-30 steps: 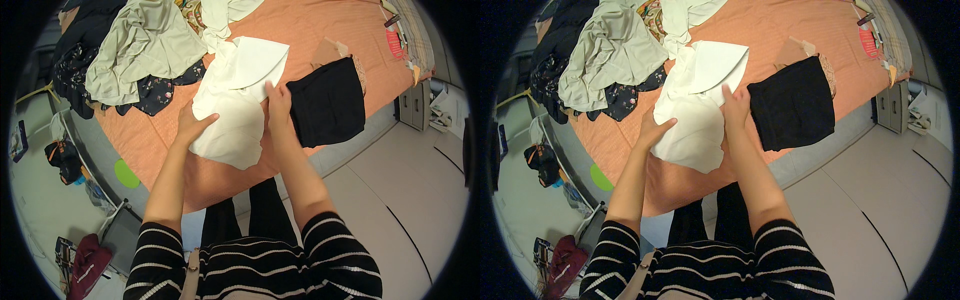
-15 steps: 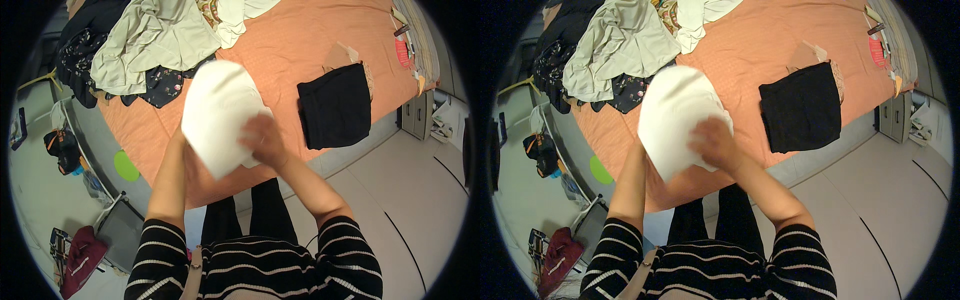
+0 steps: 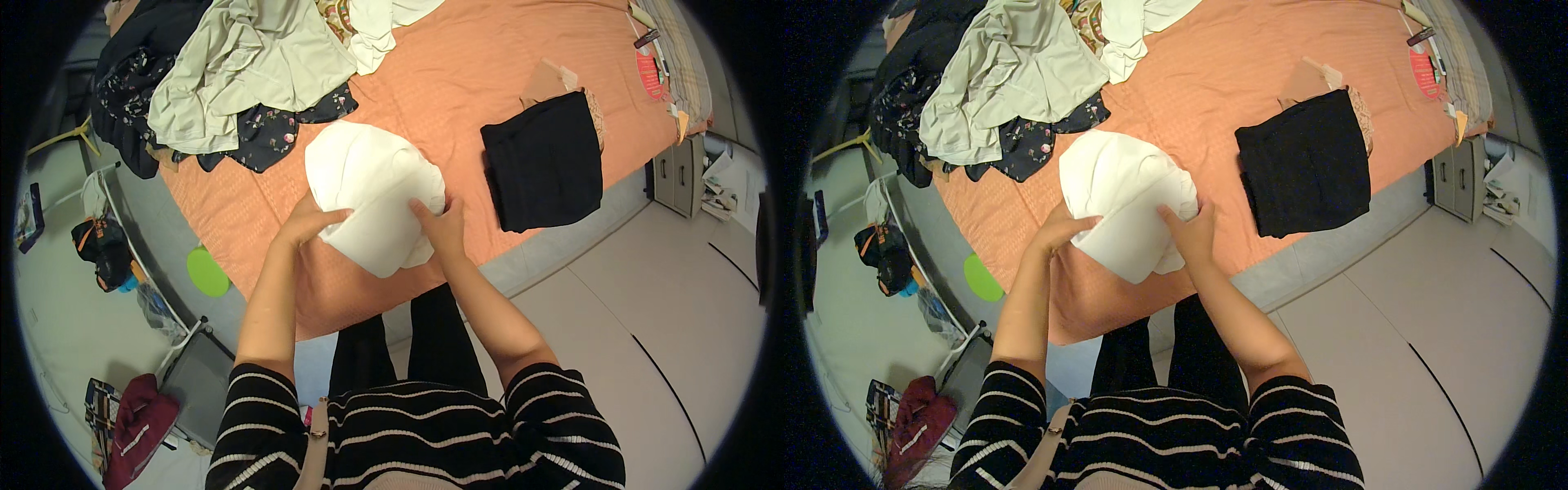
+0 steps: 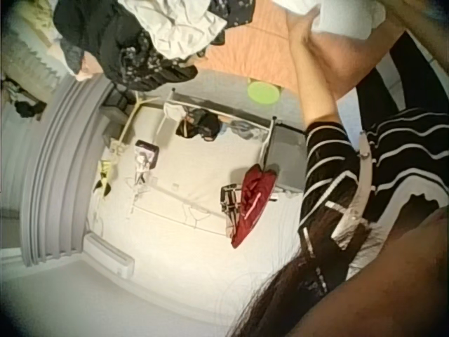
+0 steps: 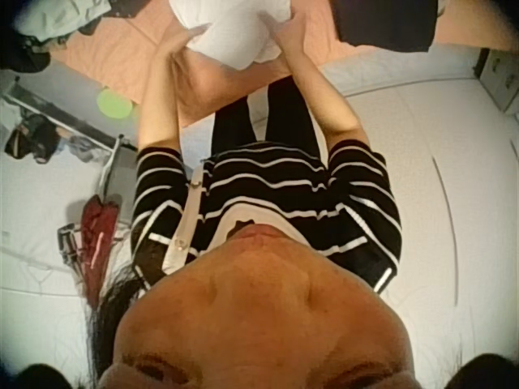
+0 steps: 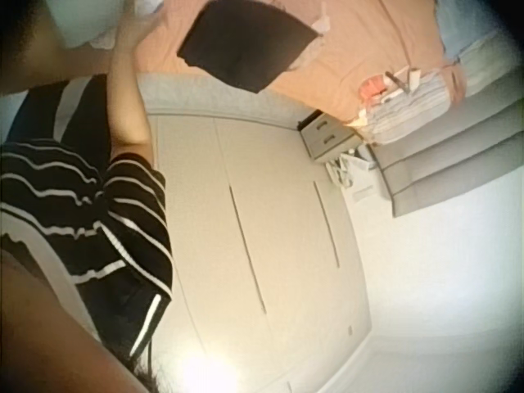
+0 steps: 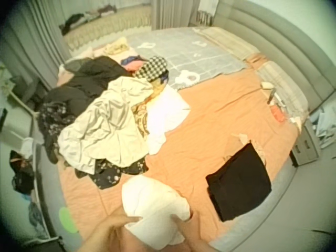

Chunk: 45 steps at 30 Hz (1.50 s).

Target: The person folds various garments on a bed, including a white shirt, a white pair of pants, a black floral skirt, a paisley-patterned cloth, a colorful tie-dye cloth, a houndstooth-patterned cloth, and a white towel. The person picks up each item, smooths it out, folds it into a neat rectangle, and places it on a growing stack.

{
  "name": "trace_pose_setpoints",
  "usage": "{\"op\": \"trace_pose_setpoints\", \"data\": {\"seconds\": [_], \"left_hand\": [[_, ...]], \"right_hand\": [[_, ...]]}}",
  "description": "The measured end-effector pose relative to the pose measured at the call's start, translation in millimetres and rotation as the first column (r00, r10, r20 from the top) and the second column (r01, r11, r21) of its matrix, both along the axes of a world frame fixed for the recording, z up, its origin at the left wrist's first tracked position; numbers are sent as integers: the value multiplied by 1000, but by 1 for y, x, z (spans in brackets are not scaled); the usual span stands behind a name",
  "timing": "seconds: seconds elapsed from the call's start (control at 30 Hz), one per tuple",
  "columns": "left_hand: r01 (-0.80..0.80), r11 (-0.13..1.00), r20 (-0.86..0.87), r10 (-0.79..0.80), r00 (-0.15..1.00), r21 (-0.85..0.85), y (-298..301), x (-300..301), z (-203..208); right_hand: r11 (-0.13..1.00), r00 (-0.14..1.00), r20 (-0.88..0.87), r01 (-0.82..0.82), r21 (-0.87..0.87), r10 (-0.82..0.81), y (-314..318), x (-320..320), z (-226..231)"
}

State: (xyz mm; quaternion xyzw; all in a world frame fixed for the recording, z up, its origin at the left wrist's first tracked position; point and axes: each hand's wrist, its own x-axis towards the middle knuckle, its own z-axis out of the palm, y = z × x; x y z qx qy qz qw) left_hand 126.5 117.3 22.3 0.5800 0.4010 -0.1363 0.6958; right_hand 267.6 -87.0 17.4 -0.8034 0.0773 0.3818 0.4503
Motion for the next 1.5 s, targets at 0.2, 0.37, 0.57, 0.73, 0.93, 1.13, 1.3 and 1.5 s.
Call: {"op": "trace_pose_setpoints", "data": {"seconds": [0.2, 0.37, 0.57, 0.73, 0.93, 1.13, 1.3, 1.5], "left_hand": [[-275, 903, -269, 189, 945, -331, -9, -7, 4], [-81, 964, 28, 91, 995, -252, -38, 4, 40], [40, 955, 281, 46, 959, -295, -74, 95, 119], [366, 911, 390, -272, 880, -191, -111, 239, 141], [363, 874, 43, -397, 917, 324, -170, 303, 57], [-51, 945, 329, -62, 942, 324, -193, 274, 39], [33, 916, 212, -127, 969, 400, -198, 249, 28], [-3, 902, 156, -71, 985, 431, -182, 175, 22]], "right_hand": [[898, 881, -473, 215, 383, -9, 5, -26, 5], [907, 858, -512, 194, 374, 28, -12, -15, 25], [868, 986, -155, 129, 479, -61, -73, 62, 128], [722, 900, -129, 413, 556, -416, -129, 127, 151], [794, 835, -120, 548, 262, -537, -174, 164, 57], [920, 663, 731, 166, -355, 163, -164, 165, 74], [763, 481, 622, -179, -621, 618, -116, 180, 65], [655, 524, 473, -238, -717, 708, -119, 182, 9]]}}
